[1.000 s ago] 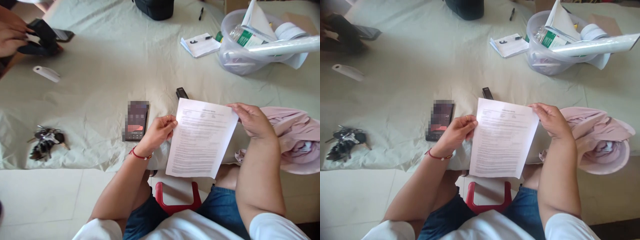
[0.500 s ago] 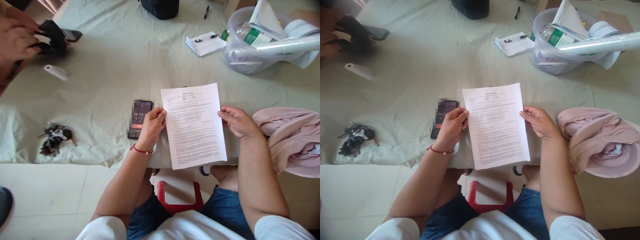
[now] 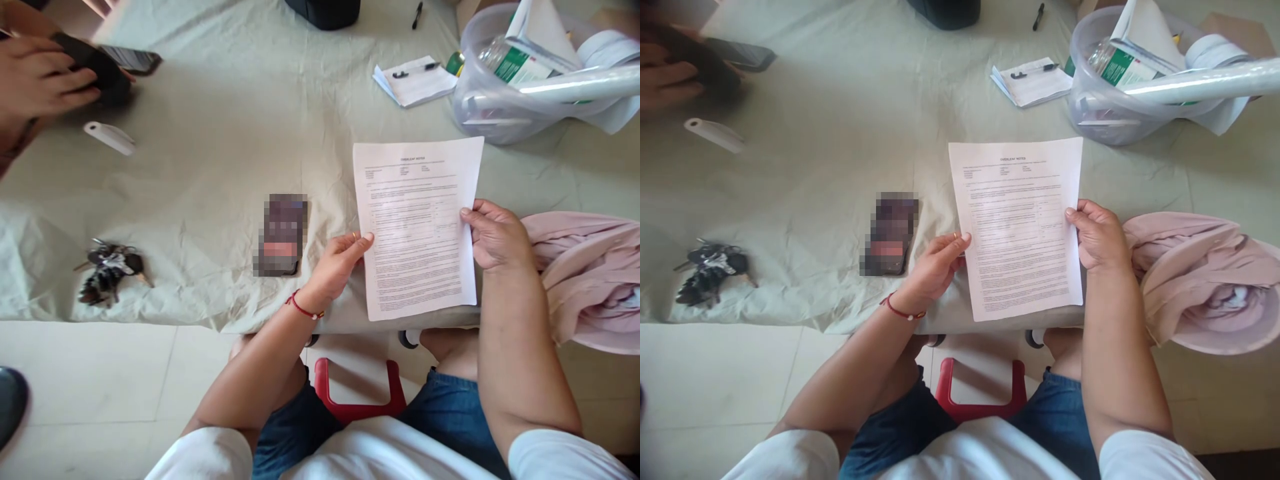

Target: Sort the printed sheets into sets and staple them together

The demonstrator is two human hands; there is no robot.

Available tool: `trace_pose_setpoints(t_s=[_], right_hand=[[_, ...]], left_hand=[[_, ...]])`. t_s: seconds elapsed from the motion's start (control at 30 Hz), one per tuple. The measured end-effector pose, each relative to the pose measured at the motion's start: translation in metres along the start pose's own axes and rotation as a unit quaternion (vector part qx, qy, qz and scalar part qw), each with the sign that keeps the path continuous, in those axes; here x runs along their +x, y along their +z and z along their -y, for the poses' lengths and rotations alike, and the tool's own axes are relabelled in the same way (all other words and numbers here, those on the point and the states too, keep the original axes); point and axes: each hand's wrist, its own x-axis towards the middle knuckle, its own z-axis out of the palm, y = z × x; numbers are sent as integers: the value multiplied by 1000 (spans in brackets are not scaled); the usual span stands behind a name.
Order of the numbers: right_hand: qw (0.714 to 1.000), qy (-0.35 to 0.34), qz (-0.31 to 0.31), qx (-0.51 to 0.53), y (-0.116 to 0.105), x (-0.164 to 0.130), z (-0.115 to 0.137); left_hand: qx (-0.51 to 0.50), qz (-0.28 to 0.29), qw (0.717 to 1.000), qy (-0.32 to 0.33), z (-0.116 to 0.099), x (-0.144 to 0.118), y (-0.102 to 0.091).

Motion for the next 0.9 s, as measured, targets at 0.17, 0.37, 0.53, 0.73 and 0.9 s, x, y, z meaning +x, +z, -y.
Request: trace_pose_setpoints(t_s=[0.17, 0.37, 0.53, 0.73, 0.9], right_hand=[[1000, 21, -5, 10, 1, -2, 0], [998, 33, 54, -4, 7, -9, 5], [996, 31, 84, -18, 15, -13, 8], [998, 42, 52, -11, 15, -12, 4], [999, 24, 46, -9, 11, -11, 5]], left_hand=[[-14, 20, 999, -27, 6, 0, 3], [-32, -25, 999, -34, 9, 4, -3], [-61, -51, 997, -23, 13, 7, -2], [-75, -92, 993, -13, 8, 3, 2], [-84, -99, 992, 2, 5, 4, 4]])
